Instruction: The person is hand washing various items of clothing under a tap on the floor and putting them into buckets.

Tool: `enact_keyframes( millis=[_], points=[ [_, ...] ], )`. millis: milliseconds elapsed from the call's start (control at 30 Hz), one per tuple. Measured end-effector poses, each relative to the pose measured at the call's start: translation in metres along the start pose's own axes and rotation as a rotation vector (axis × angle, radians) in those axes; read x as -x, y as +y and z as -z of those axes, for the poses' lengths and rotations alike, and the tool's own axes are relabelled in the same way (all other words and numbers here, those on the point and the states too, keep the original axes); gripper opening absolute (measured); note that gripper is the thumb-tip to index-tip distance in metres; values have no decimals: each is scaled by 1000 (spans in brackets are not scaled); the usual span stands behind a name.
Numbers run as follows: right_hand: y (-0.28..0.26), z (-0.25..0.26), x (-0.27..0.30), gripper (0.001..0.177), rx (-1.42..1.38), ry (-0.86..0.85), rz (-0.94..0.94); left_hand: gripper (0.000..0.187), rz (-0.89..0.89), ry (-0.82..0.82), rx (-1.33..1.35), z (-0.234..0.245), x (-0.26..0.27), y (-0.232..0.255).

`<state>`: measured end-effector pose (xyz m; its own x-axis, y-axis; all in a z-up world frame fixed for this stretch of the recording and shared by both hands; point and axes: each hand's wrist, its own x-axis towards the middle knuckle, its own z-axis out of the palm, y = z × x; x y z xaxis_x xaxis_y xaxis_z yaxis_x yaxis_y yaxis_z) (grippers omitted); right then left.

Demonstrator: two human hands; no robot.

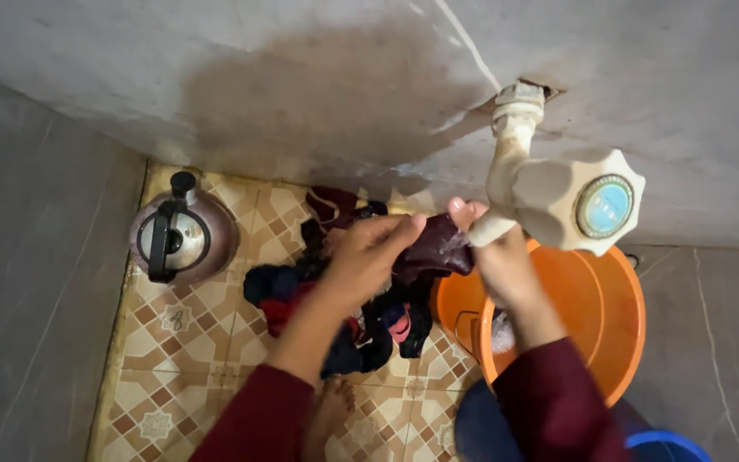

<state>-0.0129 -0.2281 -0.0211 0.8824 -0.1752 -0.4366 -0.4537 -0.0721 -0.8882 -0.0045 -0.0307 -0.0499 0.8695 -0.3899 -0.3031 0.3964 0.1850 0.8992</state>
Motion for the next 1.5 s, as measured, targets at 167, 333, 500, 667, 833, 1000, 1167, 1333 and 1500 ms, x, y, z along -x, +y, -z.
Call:
enact_keyframes(
  millis=[167,333,500,667,833,1000,1167,1333,1500],
  points=[
    [-10,-57,19,49,363,384,431,50,140,218,312,-38,-12,-2],
    [-16,-45,0,47,367,314,329,52,360,188,312,-51,-5,6],
    [-54,-64,24,39,566,246,663,41,521,216,409,-49,-8,19],
    [-37,-56,20,47,492,164,407,41,546,289,393,-52,-19,22],
    [-38,-54,17,43,389,206,167,40,533,295,380,-59,-12,-6],
    [-38,-61,30,43,484,227,494,36,514,241,385,-53,-5,5],
    [-16,-53,36,43,555,237,265,44,741,275,330,-48,-3,27],
    [-35,-52,34,36,547,267,334,44,591,225,301,-55,4,5],
    [-35,-55,50,39,503,218,409,47,639,203,343,-48,16,47]
  ],
)
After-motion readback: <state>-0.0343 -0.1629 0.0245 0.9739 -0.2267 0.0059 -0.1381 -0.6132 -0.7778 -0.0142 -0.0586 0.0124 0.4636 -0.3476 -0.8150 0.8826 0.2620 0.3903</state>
